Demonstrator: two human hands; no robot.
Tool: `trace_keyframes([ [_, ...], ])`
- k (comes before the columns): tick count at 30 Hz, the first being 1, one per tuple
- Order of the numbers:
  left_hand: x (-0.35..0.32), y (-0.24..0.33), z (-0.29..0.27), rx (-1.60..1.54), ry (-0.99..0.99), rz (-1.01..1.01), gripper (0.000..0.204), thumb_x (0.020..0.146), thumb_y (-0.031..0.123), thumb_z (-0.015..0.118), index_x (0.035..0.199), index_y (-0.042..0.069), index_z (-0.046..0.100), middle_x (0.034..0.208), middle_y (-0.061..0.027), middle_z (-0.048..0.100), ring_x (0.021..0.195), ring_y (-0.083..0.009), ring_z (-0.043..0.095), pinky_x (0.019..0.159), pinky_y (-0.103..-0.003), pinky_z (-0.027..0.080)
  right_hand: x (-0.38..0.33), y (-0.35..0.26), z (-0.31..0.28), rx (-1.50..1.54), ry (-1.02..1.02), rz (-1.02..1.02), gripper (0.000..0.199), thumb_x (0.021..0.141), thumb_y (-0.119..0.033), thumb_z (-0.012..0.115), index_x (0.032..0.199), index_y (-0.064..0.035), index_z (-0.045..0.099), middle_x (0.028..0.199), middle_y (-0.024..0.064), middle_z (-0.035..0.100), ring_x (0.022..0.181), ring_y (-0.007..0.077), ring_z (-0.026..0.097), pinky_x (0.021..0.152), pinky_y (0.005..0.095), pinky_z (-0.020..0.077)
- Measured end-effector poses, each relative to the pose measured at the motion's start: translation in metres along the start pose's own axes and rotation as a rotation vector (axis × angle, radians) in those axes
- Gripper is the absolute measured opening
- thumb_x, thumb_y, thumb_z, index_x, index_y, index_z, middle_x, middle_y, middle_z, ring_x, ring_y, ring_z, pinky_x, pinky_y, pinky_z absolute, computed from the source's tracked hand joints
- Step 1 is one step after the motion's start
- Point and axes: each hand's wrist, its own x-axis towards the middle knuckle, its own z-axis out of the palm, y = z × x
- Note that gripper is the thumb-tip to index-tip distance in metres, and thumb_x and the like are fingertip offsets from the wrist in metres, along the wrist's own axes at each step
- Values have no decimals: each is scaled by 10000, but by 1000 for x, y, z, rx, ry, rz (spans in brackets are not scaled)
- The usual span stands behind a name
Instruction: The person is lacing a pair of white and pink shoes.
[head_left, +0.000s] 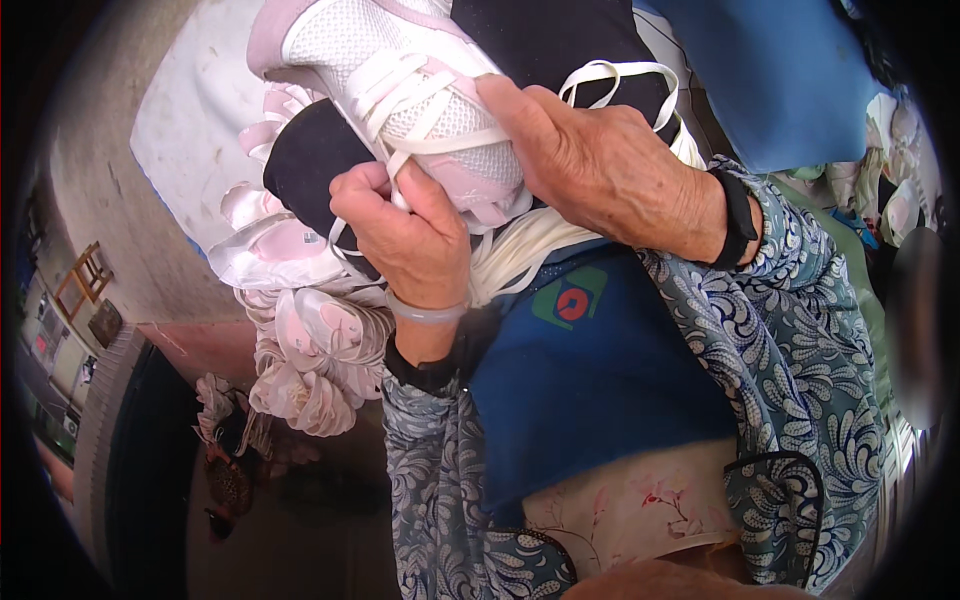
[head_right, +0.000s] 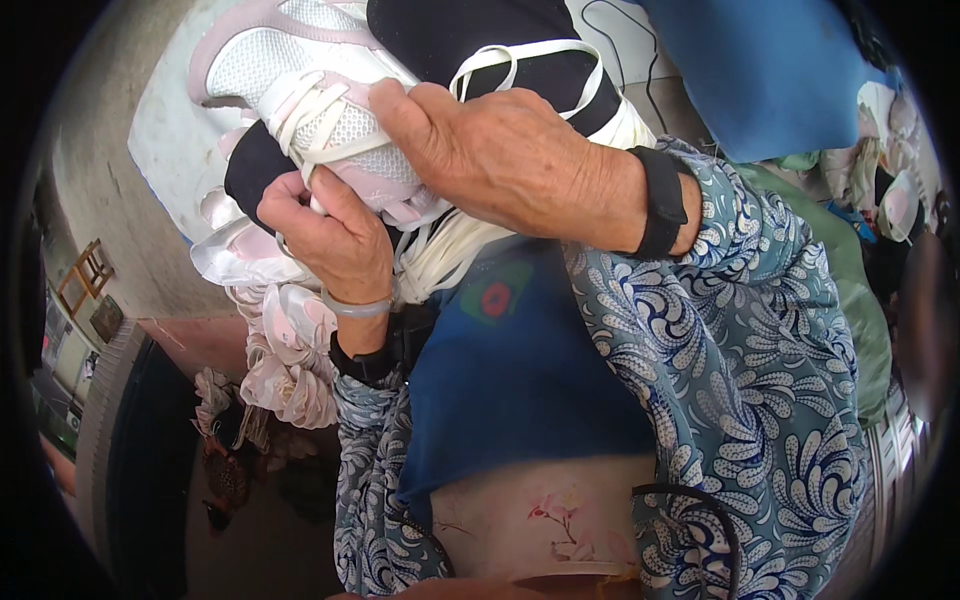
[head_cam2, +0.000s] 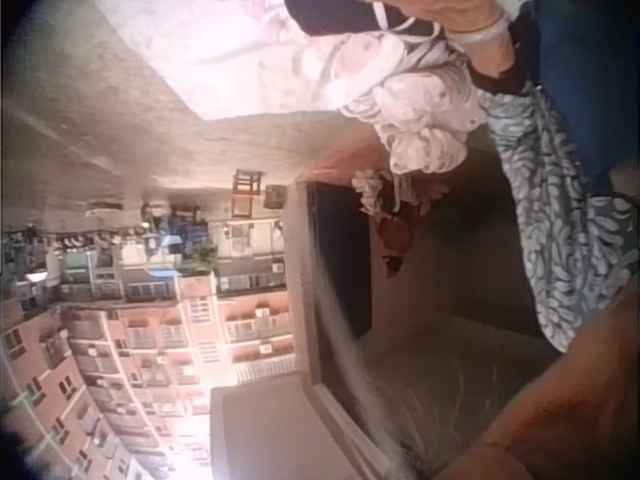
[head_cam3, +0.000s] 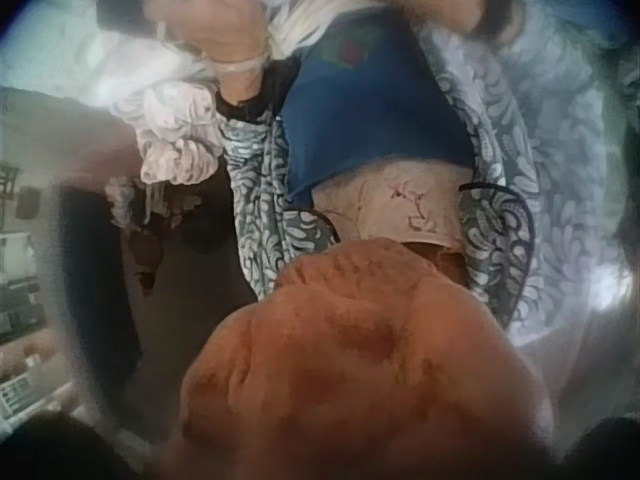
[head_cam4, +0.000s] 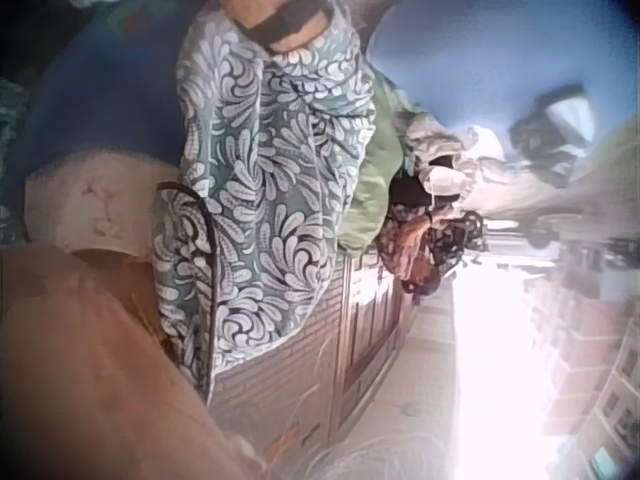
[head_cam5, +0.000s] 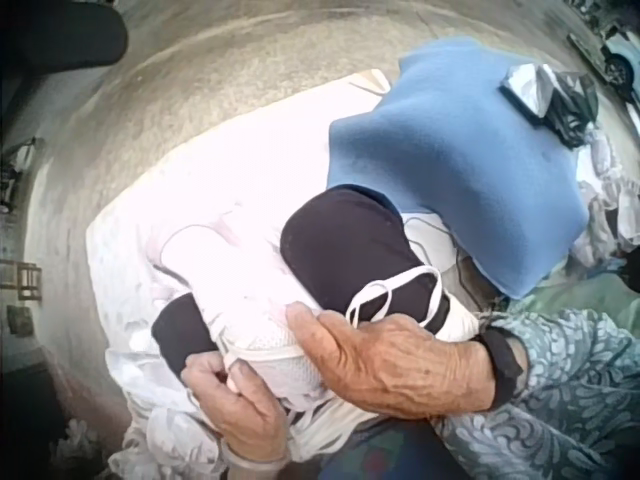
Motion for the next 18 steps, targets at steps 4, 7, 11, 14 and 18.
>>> trace_keyframes([
  [4, 7, 0, -2, -54, -2, -6, 217, 947, 158, 512, 974, -30, 406, 888, -184, 488, 731, -292, 505, 659, -375, 424, 1, -1, -3, 4, 14, 33, 527, 798, -75, 582, 1255, 45, 349, 841, 141, 537, 558, 294, 615, 455, 373, 488],
  [7, 9, 1, -5, -109, -17, -48, 237, 951, 179, 518, 998, -33, 422, 893, -165, 491, 745, -262, 498, 674, -367, 421, 2, 1, -7, 78, 55, 44, 528, 796, -88, 609, 1254, 13, 367, 856, 138, 549, 576, 317, 616, 491, 391, 501],
  [11, 9, -1, -11, -301, -19, -172, 265, 934, 173, 546, 1057, -36, 440, 921, -128, 501, 730, -176, 492, 649, -304, 424, 1, 3, -12, 86, 10, 119, 513, 821, -123, 644, 1268, -41, 405, 906, 146, 598, 653, 330, 634, 533, 390, 520],
  [14, 9, 0, -20, -457, -15, -322, 246, 944, 162, 537, 1074, -36, 470, 913, -90, 527, 691, -122, 485, 620, -256, 422, 2, 1, -17, 91, -24, 159, 535, 822, -128, 664, 1292, -62, 418, 975, 159, 622, 724, 331, 647, 565, 376, 535],
  [18, 15, -4, -24, -472, 23, -324, 185, 965, 156, 513, 1062, -1, 513, 788, 13, 493, 602, -23, 392, 509, -167, 309, -1, 4, -17, 79, -26, 201, 544, 824, -124, 662, 1305, -65, 415, 1025, 161, 622, 755, 328, 653, 582, 372, 541],
])
